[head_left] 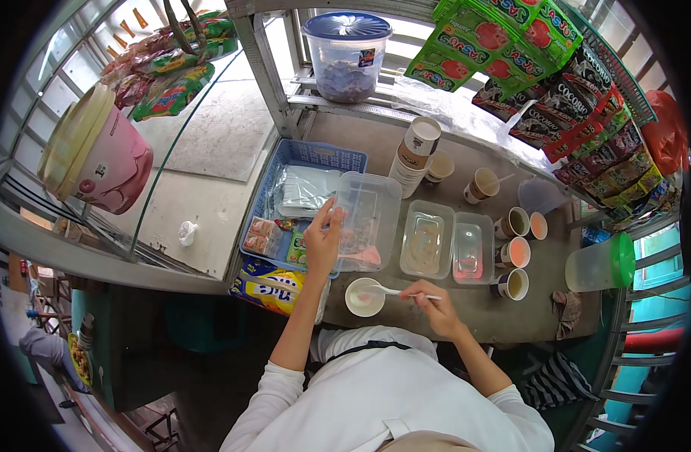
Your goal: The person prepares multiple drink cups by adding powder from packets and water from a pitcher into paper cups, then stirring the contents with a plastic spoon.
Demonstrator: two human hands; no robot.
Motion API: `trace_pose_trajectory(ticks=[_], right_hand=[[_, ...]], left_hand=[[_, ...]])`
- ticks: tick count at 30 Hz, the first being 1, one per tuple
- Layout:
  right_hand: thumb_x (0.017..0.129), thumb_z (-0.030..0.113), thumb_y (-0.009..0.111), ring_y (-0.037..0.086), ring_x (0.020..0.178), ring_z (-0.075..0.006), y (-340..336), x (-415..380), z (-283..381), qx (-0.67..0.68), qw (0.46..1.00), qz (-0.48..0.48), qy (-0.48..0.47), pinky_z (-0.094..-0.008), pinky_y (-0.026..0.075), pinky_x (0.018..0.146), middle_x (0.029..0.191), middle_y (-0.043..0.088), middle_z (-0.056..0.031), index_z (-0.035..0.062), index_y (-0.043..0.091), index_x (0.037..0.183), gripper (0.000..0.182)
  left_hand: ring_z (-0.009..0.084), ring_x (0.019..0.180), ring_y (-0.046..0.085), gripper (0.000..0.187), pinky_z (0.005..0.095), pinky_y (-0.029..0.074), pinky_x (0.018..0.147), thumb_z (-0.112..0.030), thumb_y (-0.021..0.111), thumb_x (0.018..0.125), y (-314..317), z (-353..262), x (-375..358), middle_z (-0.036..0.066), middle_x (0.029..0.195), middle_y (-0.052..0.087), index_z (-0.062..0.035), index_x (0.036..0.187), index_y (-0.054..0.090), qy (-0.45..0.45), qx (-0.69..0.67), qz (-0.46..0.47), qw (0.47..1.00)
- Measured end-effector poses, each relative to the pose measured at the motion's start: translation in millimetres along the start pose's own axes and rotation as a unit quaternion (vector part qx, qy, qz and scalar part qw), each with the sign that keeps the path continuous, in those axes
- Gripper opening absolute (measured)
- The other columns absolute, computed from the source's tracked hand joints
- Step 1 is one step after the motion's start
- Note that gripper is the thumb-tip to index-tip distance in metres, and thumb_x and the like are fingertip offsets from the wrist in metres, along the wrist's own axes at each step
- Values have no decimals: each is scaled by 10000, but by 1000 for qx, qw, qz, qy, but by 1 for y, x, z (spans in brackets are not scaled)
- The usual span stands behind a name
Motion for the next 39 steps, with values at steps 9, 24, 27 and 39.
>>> trace_pose_trajectory(ticks=[9,24,27,39], right_hand=[[1025,301,425,417,705,-72,-1,3,-6,116,988,-81,53,-230,350,633,879,614,-17,11,663,1055,376],[1027,305,427,402,660,-61,-7,34,-37,68,987,-139,42,-210,325,597,834,601,-11,9,665,1046,380],[1030,319,413,421,663,-60,-7,32,-40,120,980,-148,63,-209,336,596,839,618,-12,12,658,1052,394],[1021,374,401,475,723,-83,-11,12,-21,178,976,-79,102,-232,370,660,877,635,-31,30,643,1050,421]], left_hand=[[156,721,687,448,250,546,556,-264,580,965,5,-11,-2,140,979,696,-9,1329,523,-3,-21,-13,1000],[158,726,695,441,241,540,555,-259,576,966,11,-8,0,154,974,704,-8,1325,529,20,0,-2,1000],[158,732,694,440,244,544,561,-259,573,967,12,-7,0,155,978,703,-8,1326,528,15,-2,0,1000],[140,709,688,449,235,529,548,-267,573,968,11,-3,4,149,994,701,-6,1331,518,10,-23,1,1000]])
Point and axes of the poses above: each hand's wrist, its own x-axis towards the middle knuckle, its own y-axis out of the palm, z = x × y, the point moved 2 cm from there along x, towards the middle knuckle
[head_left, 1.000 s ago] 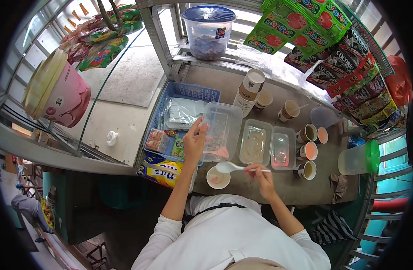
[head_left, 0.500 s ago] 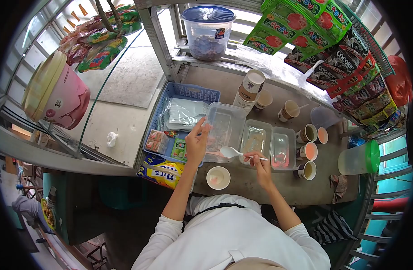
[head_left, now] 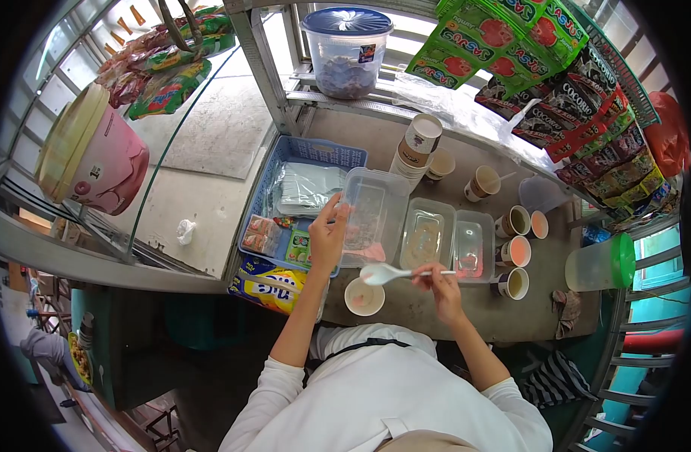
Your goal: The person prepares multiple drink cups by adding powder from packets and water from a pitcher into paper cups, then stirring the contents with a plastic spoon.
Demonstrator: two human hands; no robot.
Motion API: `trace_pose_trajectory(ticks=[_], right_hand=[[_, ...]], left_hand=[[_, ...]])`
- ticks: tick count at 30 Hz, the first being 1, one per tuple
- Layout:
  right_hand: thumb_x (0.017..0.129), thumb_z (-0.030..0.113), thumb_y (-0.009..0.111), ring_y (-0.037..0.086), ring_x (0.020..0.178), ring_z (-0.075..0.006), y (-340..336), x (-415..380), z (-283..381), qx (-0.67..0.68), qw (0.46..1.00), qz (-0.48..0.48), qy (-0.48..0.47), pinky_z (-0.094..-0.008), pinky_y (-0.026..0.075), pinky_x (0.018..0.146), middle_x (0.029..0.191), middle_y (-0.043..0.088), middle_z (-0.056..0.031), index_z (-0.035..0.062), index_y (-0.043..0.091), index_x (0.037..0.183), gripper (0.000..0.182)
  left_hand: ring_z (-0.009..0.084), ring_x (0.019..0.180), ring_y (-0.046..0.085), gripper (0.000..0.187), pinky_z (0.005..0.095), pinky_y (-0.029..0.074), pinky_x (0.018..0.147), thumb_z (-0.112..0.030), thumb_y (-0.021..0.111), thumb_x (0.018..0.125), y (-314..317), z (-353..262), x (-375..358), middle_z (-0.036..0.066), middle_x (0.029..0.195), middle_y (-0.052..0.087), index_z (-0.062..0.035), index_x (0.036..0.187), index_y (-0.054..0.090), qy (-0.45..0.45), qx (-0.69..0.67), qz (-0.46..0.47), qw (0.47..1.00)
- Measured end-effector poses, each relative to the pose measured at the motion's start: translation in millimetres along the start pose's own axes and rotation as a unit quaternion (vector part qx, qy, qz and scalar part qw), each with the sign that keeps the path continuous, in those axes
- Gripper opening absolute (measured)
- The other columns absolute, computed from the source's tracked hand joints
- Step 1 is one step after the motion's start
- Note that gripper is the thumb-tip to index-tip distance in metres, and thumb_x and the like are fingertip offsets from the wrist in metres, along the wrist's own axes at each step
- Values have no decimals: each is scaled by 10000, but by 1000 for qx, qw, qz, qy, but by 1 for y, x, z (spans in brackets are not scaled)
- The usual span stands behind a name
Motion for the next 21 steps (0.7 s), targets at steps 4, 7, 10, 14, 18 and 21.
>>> trace_pose_trajectory(ticks=[4,7,10,14,18,21], right_hand=[[1010,344,441,500,763,-110,11,-13,18,-148,980,132,-10,-253,393,693,969,633,-60,12,657,1043,398],[1003,329,463,504,774,-117,17,-15,18,-204,961,154,-103,-261,400,686,1018,619,-70,4,656,1053,382],[1011,298,450,481,747,-103,13,-14,20,-130,986,71,-80,-254,385,658,980,615,-58,5,658,1046,361],[1019,278,442,446,704,-85,3,3,14,-142,985,-45,-90,-238,367,637,924,611,-43,9,658,1047,346],[1019,269,451,423,675,-71,1,13,12,-185,978,-49,-77,-222,350,620,888,610,-21,18,660,1046,328],[1018,275,456,418,660,-66,3,13,1,-144,986,-49,-65,-213,340,612,873,617,-14,16,659,1048,331]], left_hand=[[136,704,687,453,224,510,535,-271,573,969,0,-1,-1,146,994,702,-7,1333,517,10,5,2,1000],[137,708,689,452,223,509,532,-270,571,970,1,-3,-2,146,996,701,-11,1336,514,17,15,6,1000],[144,716,693,449,224,514,532,-267,569,971,3,-8,-4,147,998,700,-15,1339,513,13,15,11,1000],[159,721,699,452,229,523,533,-265,567,971,4,-7,-5,151,1002,700,-20,1346,507,22,15,27,999],[161,712,698,448,232,526,537,-262,570,969,7,-6,-4,153,997,701,-21,1342,513,10,6,26,1000],[157,705,696,439,234,527,537,-260,573,967,6,-4,-3,153,989,702,-21,1332,525,12,10,22,1000]])
Point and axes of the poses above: each hand's wrist, its own x-axis towards the middle knuckle, its own y-axis out of the palm, z = x × y, the point moved 2 cm from there along x, towards the middle knuckle
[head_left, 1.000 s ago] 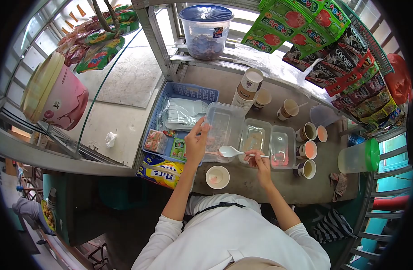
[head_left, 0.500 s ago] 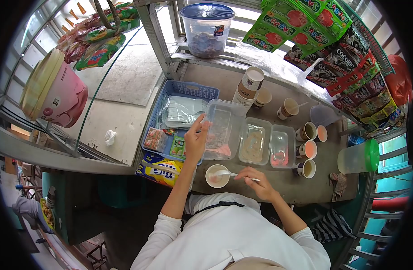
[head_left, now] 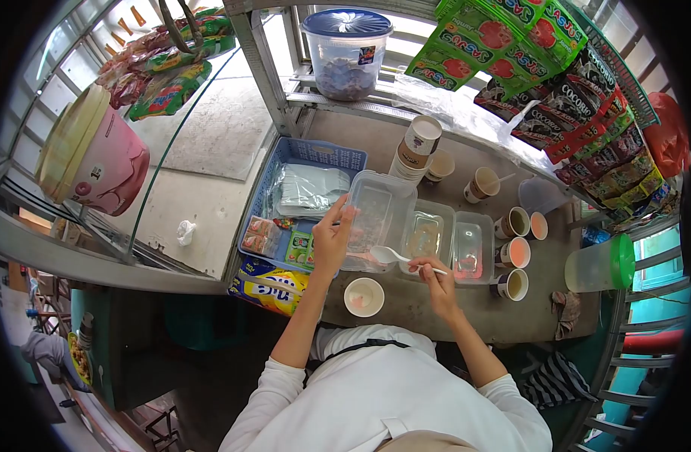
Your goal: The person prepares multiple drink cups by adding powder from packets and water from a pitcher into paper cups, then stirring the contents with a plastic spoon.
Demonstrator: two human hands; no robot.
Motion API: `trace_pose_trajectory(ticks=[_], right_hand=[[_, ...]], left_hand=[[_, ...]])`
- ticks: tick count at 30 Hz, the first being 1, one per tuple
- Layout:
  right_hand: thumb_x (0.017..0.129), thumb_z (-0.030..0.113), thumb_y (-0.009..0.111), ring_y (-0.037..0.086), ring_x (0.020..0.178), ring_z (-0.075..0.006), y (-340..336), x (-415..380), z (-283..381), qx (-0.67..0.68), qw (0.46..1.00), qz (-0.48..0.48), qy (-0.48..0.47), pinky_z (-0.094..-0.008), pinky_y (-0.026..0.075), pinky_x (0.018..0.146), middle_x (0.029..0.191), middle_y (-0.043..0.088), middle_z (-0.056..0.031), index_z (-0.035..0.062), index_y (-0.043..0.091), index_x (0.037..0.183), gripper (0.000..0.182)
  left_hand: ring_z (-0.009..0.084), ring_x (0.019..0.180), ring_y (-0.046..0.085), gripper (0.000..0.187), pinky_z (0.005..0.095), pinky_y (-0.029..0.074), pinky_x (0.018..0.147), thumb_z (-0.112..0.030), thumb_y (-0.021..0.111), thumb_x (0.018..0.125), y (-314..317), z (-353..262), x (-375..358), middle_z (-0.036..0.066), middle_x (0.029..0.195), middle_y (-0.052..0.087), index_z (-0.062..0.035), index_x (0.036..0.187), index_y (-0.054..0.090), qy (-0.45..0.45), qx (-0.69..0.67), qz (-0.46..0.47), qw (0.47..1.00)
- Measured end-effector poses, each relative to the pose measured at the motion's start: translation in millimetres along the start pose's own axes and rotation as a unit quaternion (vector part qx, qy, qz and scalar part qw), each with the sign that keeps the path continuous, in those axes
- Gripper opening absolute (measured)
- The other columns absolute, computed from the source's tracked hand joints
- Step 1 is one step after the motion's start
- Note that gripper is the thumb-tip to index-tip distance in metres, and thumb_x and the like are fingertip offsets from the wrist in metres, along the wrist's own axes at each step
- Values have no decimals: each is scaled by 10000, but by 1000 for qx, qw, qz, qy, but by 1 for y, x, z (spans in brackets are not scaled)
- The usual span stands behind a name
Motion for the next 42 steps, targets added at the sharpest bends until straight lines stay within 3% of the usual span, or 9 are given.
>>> trace_pose_trajectory(ticks=[8,14,16,19,25,28,31,37,42], right_hand=[[1021,344,427,432,641,-50,1,2,-21,131,988,-39,70,-203,322,590,834,641,-12,23,657,1058,396],[1014,375,425,456,649,-61,-2,3,-26,157,980,-42,116,-206,331,600,847,643,-19,37,642,1062,404],[1021,356,413,441,651,-39,-3,1,-21,169,978,-45,111,-194,307,586,840,645,-3,41,646,1069,395],[1018,337,412,460,688,-60,-7,-7,-9,148,984,-21,93,-212,335,608,844,645,-12,42,657,1055,385],[1007,301,435,469,754,-106,-5,-26,26,16,988,150,30,-268,386,669,904,641,-34,11,670,1034,375],[1001,287,455,472,749,-115,-4,-26,23,0,993,118,-10,-269,390,680,910,634,-38,5,664,1039,352],[1001,272,463,467,747,-111,-7,-20,15,55,997,39,28,-256,381,677,885,624,-37,13,665,1041,330],[1011,242,452,419,687,-67,-6,1,9,-82,996,-16,-28,-218,344,625,863,618,-13,7,663,1035,317],[1013,263,452,429,671,-73,0,-1,-6,25,999,-27,14,-217,349,615,854,625,-17,7,664,1036,333]], left_hand=[[144,687,687,419,244,518,521,-251,589,957,0,7,-1,121,939,706,-42,1318,548,-8,17,-11,1000],[173,699,694,468,250,562,559,-267,542,983,-1,4,0,161,1031,684,8,1356,480,-8,53,17,998],[141,687,682,437,242,526,534,-262,579,964,0,4,0,128,954,697,-23,1327,528,5,32,-6,999],[125,688,677,425,234,506,525,-260,598,954,-3,5,0,112,915,700,-38,1313,551,5,24,-17,1000],[130,693,680,436,228,503,530,-260,598,954,-2,2,0,115,925,697,-37,1324,537,10,12,-13,1000],[138,694,686,438,228,503,528,-262,597,955,0,3,0,118,931,701,-37,1326,534,8,9,-7,1000],[163,714,693,468,247,546,570,-280,559,974,0,3,0,145,999,691,-7,1348,492,2,29,13,1000],[176,721,695,480,258,571,599,-277,536,987,0,1,-1,160,1039,683,11,1364,464,7,41,25,999],[157,698,697,451,235,518,553,-290,580,962,3,3,0,131,966,708,-33,1330,528,16,12,-1,1000]])
Point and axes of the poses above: each hand's wrist, its own x-axis towards the middle knuckle, its own y-axis out of the palm, z = x × y, the point moved 2 cm from there along x, towards the middle knuckle
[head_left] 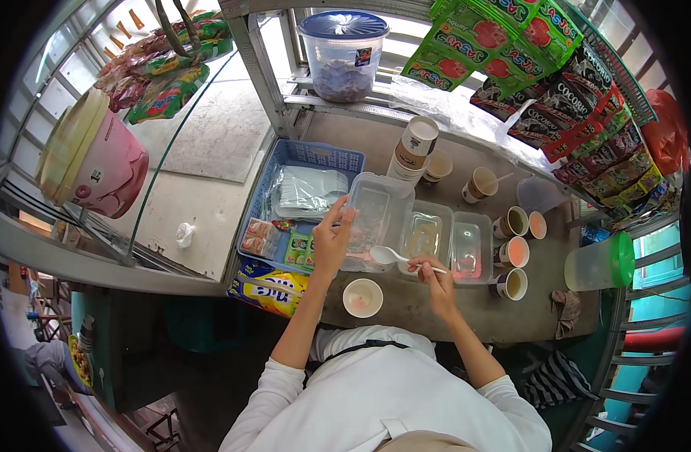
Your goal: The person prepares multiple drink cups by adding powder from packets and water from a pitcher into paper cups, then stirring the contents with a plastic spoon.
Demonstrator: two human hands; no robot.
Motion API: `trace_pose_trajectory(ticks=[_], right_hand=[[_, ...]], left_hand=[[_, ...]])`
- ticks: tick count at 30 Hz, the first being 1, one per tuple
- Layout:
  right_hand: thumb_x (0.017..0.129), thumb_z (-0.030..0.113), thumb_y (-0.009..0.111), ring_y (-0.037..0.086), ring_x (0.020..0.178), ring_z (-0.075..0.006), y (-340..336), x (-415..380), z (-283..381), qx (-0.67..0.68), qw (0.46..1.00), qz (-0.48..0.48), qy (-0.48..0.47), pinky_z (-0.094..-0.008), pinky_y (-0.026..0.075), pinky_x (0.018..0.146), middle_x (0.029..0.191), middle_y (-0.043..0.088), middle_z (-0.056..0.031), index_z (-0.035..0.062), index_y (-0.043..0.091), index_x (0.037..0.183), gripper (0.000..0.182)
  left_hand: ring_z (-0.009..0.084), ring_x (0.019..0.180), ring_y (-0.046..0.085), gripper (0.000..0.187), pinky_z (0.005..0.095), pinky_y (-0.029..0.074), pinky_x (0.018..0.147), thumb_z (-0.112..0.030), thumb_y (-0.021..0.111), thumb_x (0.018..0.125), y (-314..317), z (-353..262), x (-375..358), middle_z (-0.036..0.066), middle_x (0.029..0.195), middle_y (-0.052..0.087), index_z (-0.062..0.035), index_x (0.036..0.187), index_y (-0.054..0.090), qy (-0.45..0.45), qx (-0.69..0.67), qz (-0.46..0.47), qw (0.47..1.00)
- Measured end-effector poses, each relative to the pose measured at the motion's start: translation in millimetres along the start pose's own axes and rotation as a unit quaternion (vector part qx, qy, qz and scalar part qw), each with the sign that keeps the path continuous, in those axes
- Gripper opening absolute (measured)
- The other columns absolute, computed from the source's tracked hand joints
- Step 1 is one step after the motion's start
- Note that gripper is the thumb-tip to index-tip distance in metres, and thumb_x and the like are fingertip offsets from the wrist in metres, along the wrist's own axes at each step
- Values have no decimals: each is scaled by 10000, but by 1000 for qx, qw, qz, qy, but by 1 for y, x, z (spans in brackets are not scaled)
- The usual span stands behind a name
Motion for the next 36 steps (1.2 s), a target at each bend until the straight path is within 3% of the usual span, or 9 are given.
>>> trace_pose_trajectory(ticks=[11,14,16,19,22,28,31,36], right_hand=[[1015,365,410,471,682,-65,-6,3,-16,145,981,-19,124,-217,370,637,864,647,-24,29,648,1067,416],[1014,368,410,468,681,-67,-8,-3,-2,152,981,-6,119,-217,357,636,864,650,-28,27,647,1066,419],[1016,357,410,465,684,-70,-8,-10,8,140,984,7,109,-211,343,625,862,652,-28,20,647,1069,416],[1014,327,416,512,733,-107,-8,-24,13,65,994,73,53,-241,345,682,900,663,-40,39,652,1082,379],[1007,288,432,553,824,-148,1,-34,38,-153,975,144,-65,-292,327,762,953,664,-46,73,658,1096,325],[995,251,456,556,894,-170,9,-40,38,-224,952,175,-115,-320,295,803,990,660,-42,109,662,1111,276],[999,231,443,556,869,-163,9,-38,42,-212,959,163,-89,-319,295,801,976,664,-45,93,658,1120,283],[1009,252,437,501,742,-107,-1,-26,19,20,1000,12,-11,-262,338,689,913,656,-43,23,659,1069,324]], left_hand=[[141,684,689,418,245,509,526,-262,592,956,2,3,4,104,894,702,-41,1309,550,9,25,-11,1000],[173,710,695,471,255,557,573,-264,554,977,0,-3,6,150,1018,692,17,1348,480,0,49,8,999],[140,689,685,429,248,521,537,-261,584,961,-1,1,6,91,888,681,-25,1316,532,10,48,-15,999],[109,660,668,407,244,489,508,-262,598,954,-1,-1,7,58,822,674,-50,1299,561,16,43,-26,999],[89,622,642,409,242,464,492,-270,598,955,-2,3,7,53,816,673,-55,1301,562,25,61,-24,998],[77,573,604,410,242,433,480,-286,595,956,1,3,6,49,807,672,-59,1296,568,34,71,-31,996],[78,572,606,408,249,432,482,-294,589,958,1,6,7,54,805,671,-57,1290,572,34,80,-31,996],[143,572,628,382,295,454,517,-282,567,963,5,7,7,111,793,671,-53,1268,583,58,128,-25,990]])
Point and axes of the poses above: each hand's wrist, its own x-axis towards the middle knuckle, its own y-axis out of the palm, z = x × y, the point moved 2 cm from there along x, towards the middle knuckle
